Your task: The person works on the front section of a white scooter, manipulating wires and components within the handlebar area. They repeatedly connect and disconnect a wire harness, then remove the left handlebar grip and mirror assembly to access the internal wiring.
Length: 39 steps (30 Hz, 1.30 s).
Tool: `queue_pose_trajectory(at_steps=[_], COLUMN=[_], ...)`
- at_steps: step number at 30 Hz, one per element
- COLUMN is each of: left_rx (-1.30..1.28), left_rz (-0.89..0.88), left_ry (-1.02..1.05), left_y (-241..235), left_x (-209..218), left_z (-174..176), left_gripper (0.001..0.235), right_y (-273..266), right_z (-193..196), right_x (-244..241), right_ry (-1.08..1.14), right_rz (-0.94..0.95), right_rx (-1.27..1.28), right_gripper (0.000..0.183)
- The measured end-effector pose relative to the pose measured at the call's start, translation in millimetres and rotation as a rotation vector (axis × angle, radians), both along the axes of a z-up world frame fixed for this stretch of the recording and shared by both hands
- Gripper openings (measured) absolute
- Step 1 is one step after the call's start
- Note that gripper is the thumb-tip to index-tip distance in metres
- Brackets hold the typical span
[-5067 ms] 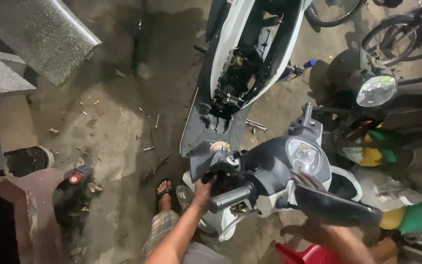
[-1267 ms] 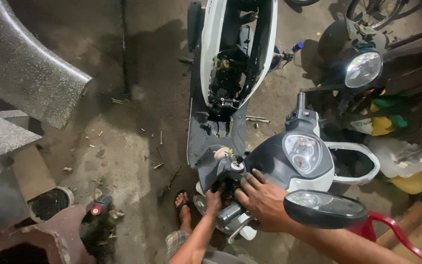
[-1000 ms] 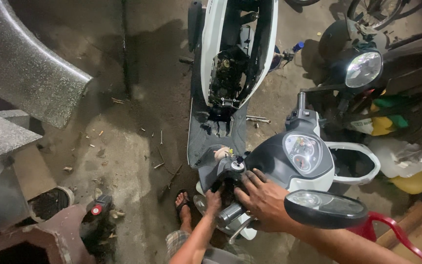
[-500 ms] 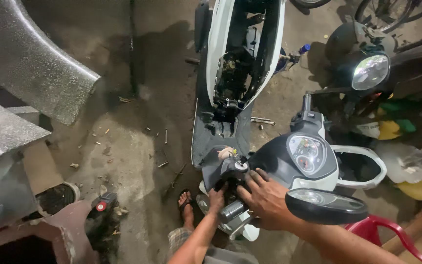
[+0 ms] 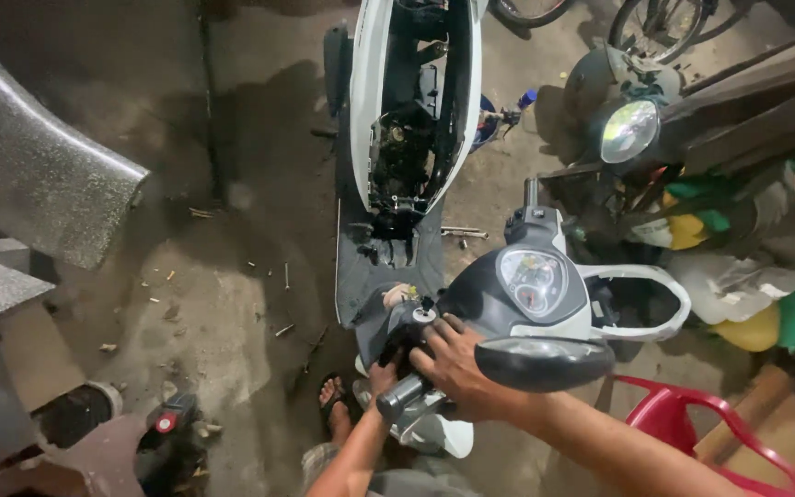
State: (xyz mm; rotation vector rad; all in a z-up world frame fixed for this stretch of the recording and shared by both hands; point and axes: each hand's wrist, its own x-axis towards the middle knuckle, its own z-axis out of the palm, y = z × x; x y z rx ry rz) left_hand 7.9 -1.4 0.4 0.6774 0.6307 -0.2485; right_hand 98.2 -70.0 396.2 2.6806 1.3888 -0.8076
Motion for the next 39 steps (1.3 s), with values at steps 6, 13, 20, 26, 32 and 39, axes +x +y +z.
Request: queue_pose_trajectory(at_steps=[6, 13, 20, 26, 32, 39], left_rx=[-0.003, -0.122, -0.328, -0.291, -0.262, -0.276], left_rz=[-0.016, -0.062, -0.147, -0.266, -0.279, -0.261], left_ry=[-0.052, -0.004, 0.107, 0.075, 0.004, -0.062], left_y=[1.9, 2.9, 8.2, -1.9, -3.2, -1.6], left_x=[-2.4, -3.2, -1.5, -4.3, -3.0, -1.5], left_z=[20.5, 27.5, 44.5, 25.5, 15.8, 4.3], left_gripper=[0.036, 0.041, 0.053, 0.057, 0.058, 0.06], right_y=[-9.1, -2.7, -3.6, -2.9, -0.6, -11.7], right_z=[-7.4, 25.2, 38.0, 36.5, 42.5, 28.8], right_x=[-7.8, -7.6, -9.6, -11.2, -13.0, -19.4], right_ry=[-0.103, -0.128, -0.126, -0.151, -0.102, -0.269], right_rz=[0.021, 0.068, 0.047, 0.049, 0.014, 0.059], right_rx=[0.165, 0.035, 0.102, 0.065, 0.011, 0.211], right_gripper=[0.099, 0.102, 0.095, 0.09, 0.093, 0.11])
